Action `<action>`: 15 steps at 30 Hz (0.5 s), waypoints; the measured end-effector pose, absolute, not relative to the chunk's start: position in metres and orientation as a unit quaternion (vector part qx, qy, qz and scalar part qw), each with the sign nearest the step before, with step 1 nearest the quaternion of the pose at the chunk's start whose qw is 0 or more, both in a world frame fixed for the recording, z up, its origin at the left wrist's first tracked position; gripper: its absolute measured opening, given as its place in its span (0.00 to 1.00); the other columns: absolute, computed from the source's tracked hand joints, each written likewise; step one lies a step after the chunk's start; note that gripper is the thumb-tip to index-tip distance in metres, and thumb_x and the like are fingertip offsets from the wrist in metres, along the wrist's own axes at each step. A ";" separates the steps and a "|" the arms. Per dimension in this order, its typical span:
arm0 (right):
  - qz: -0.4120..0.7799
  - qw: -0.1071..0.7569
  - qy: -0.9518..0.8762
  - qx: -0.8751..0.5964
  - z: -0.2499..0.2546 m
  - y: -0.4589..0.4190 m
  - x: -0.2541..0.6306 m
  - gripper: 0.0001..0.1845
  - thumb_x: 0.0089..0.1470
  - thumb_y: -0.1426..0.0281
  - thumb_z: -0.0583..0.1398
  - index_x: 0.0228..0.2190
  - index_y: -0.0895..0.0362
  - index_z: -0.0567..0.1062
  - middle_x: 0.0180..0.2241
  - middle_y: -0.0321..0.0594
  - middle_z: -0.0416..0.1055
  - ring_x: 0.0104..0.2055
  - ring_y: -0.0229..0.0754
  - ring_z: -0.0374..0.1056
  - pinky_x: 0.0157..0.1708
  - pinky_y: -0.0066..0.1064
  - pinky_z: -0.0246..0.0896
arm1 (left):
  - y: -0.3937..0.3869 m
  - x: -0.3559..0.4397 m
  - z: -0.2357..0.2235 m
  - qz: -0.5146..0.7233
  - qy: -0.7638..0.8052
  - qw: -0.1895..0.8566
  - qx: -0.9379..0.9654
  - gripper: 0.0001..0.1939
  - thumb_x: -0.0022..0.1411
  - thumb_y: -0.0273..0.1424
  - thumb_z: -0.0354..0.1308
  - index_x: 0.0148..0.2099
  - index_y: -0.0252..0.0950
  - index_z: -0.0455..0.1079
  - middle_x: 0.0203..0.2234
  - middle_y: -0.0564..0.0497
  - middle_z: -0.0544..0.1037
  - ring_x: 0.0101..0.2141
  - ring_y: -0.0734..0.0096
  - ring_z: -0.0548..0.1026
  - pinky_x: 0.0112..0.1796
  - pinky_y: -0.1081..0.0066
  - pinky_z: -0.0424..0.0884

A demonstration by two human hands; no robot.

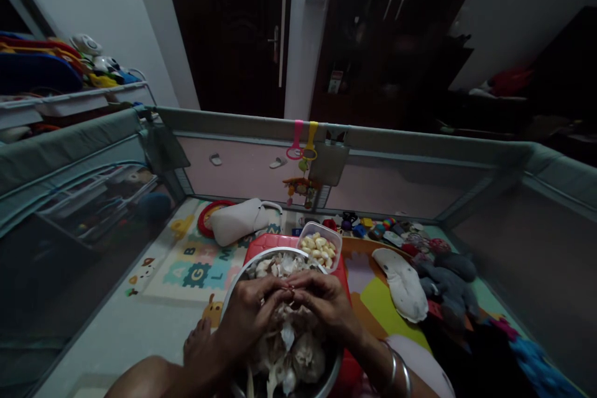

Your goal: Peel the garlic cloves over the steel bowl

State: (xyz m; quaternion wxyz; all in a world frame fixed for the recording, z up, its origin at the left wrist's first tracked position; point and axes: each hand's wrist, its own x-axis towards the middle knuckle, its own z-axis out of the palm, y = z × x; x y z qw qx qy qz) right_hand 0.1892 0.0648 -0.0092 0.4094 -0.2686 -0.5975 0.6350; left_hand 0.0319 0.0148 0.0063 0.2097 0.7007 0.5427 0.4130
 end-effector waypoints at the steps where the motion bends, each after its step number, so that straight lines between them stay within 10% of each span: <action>1: 0.624 0.421 -0.603 -0.265 -0.009 0.065 0.189 0.08 0.41 0.65 0.66 0.26 0.55 0.78 0.32 0.40 0.75 0.34 0.41 0.71 0.35 0.30 0.67 | 0.014 0.032 0.007 0.417 0.540 0.209 0.700 0.07 0.57 0.27 0.53 0.32 0.37 0.73 0.26 0.52 0.80 0.28 0.71 0.77 0.29 0.77 0.69; 15: 0.423 0.469 -0.730 -0.263 -0.018 0.064 0.188 0.03 0.45 0.69 0.64 0.27 0.56 0.77 0.27 0.39 0.74 0.29 0.39 0.71 0.31 0.29 0.66 | 0.008 0.035 0.004 0.429 0.513 0.123 0.733 0.08 0.57 0.24 0.50 0.35 0.34 0.71 0.28 0.48 0.79 0.29 0.69 0.77 0.31 0.74 0.71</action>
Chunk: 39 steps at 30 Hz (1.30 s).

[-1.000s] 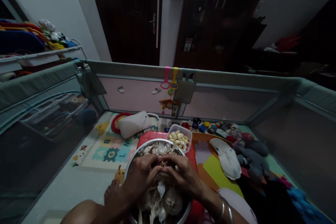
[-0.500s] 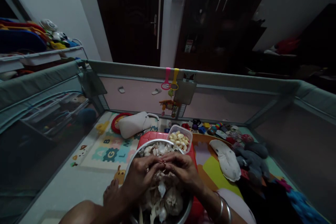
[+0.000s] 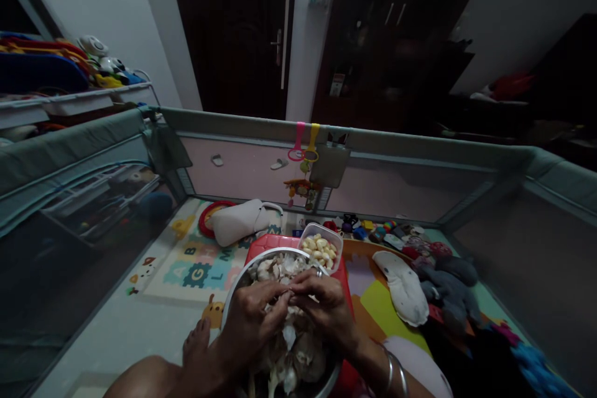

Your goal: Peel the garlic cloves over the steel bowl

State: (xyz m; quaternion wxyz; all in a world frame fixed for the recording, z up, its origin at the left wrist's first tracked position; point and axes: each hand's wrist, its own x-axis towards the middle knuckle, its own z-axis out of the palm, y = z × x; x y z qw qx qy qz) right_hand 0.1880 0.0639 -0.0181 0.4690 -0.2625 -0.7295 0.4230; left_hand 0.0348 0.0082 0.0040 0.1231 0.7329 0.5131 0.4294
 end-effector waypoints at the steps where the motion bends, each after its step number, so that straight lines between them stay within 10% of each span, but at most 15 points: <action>1: 0.410 0.466 -0.737 -0.266 -0.020 0.064 0.188 0.04 0.46 0.68 0.64 0.26 0.56 0.77 0.27 0.39 0.74 0.29 0.39 0.71 0.30 0.28 0.65 | 0.008 0.035 0.003 0.420 0.512 0.113 0.741 0.09 0.57 0.24 0.49 0.35 0.33 0.71 0.28 0.47 0.79 0.29 0.68 0.77 0.31 0.73 0.71; 14: 0.365 0.437 -0.776 -0.271 -0.022 0.063 0.189 0.04 0.48 0.69 0.61 0.28 0.56 0.77 0.25 0.40 0.75 0.28 0.40 0.71 0.30 0.28 0.64 | 0.010 0.038 -0.006 0.354 0.534 0.034 0.767 0.10 0.58 0.24 0.44 0.28 0.35 0.65 0.21 0.50 0.74 0.23 0.69 0.73 0.25 0.73 0.67; 27: 0.722 0.442 -0.441 -0.298 -0.002 0.072 0.194 0.09 0.39 0.67 0.67 0.26 0.58 0.77 0.24 0.38 0.75 0.25 0.37 0.70 0.29 0.27 0.65 | 0.017 0.030 -0.010 0.295 0.620 0.067 0.724 0.06 0.55 0.23 0.50 0.27 0.34 0.64 0.22 0.50 0.74 0.24 0.67 0.73 0.26 0.70 0.68; 39: 0.593 0.408 -0.621 -0.311 -0.009 0.067 0.193 0.07 0.45 0.69 0.63 0.30 0.53 0.79 0.30 0.37 0.76 0.29 0.39 0.70 0.29 0.28 0.66 | 0.011 0.035 -0.004 0.380 0.523 0.126 0.752 0.10 0.58 0.24 0.51 0.42 0.35 0.68 0.35 0.47 0.77 0.37 0.66 0.75 0.38 0.69 0.71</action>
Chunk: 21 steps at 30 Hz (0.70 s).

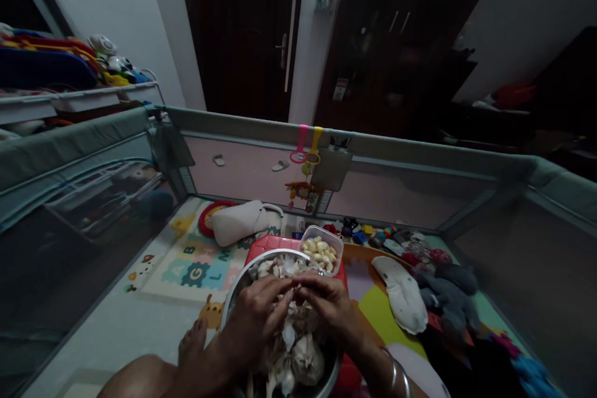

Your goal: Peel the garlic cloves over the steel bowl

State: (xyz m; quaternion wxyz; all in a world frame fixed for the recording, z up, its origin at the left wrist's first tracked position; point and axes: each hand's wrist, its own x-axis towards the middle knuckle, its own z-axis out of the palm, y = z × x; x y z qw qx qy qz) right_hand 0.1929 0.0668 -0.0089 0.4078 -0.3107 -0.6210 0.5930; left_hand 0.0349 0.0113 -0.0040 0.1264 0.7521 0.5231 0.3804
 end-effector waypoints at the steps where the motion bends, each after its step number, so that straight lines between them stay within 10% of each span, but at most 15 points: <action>1: 0.566 0.411 -0.645 -0.307 -0.009 0.066 0.193 0.07 0.46 0.69 0.62 0.31 0.52 0.79 0.30 0.37 0.76 0.31 0.40 0.70 0.30 0.28 0.67 | 0.011 0.035 -0.003 0.386 0.520 0.124 0.751 0.09 0.58 0.25 0.52 0.41 0.35 0.69 0.34 0.47 0.77 0.36 0.66 0.75 0.37 0.69 0.72; 21: 0.411 0.410 -0.769 -0.265 -0.024 0.062 0.196 0.14 0.48 0.70 0.60 0.39 0.49 0.76 0.35 0.42 0.76 0.35 0.45 0.71 0.35 0.34 0.66 | 0.012 0.035 0.004 0.365 0.557 0.153 0.730 0.09 0.54 0.22 0.49 0.29 0.33 0.70 0.23 0.49 0.77 0.25 0.69 0.74 0.28 0.73 0.69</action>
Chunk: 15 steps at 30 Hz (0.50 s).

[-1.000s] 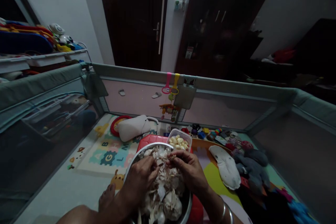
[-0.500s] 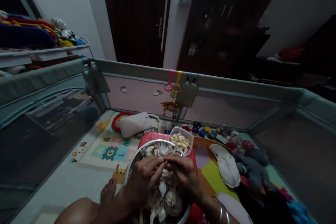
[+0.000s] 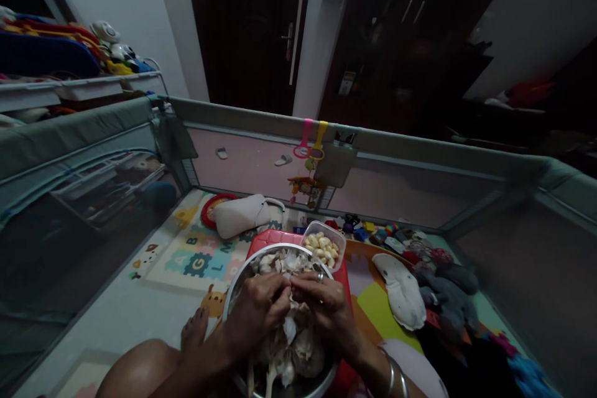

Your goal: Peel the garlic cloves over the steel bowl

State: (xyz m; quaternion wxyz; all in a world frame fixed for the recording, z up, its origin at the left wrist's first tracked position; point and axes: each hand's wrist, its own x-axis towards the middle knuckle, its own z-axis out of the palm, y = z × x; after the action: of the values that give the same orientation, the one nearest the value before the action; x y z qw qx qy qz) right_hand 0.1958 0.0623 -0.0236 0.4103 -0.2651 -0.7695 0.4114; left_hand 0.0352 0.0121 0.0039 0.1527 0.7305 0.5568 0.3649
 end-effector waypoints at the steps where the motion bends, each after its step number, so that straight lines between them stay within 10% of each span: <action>1: 0.422 0.411 -0.764 -0.262 -0.022 0.062 0.196 0.14 0.48 0.71 0.60 0.39 0.49 0.76 0.36 0.41 0.76 0.36 0.45 0.71 0.36 0.34 0.66 | 0.013 0.035 0.005 0.366 0.555 0.159 0.730 0.09 0.54 0.22 0.49 0.29 0.33 0.70 0.22 0.49 0.76 0.25 0.70 0.74 0.28 0.74 0.68; 15: 0.477 0.440 -0.687 -0.327 -0.013 0.060 0.195 0.09 0.45 0.70 0.64 0.33 0.51 0.79 0.32 0.40 0.77 0.35 0.45 0.72 0.38 0.35 0.66 | 0.015 0.040 0.006 0.406 0.563 0.126 0.709 0.09 0.56 0.24 0.47 0.27 0.35 0.66 0.21 0.52 0.75 0.23 0.73 0.73 0.26 0.76 0.66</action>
State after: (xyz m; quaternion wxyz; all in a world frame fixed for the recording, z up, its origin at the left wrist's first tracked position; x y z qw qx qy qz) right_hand 0.1945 0.0601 -0.0127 0.4402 -0.3266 -0.6868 0.4773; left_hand 0.0404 0.0147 0.0059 0.1261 0.7088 0.5629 0.4060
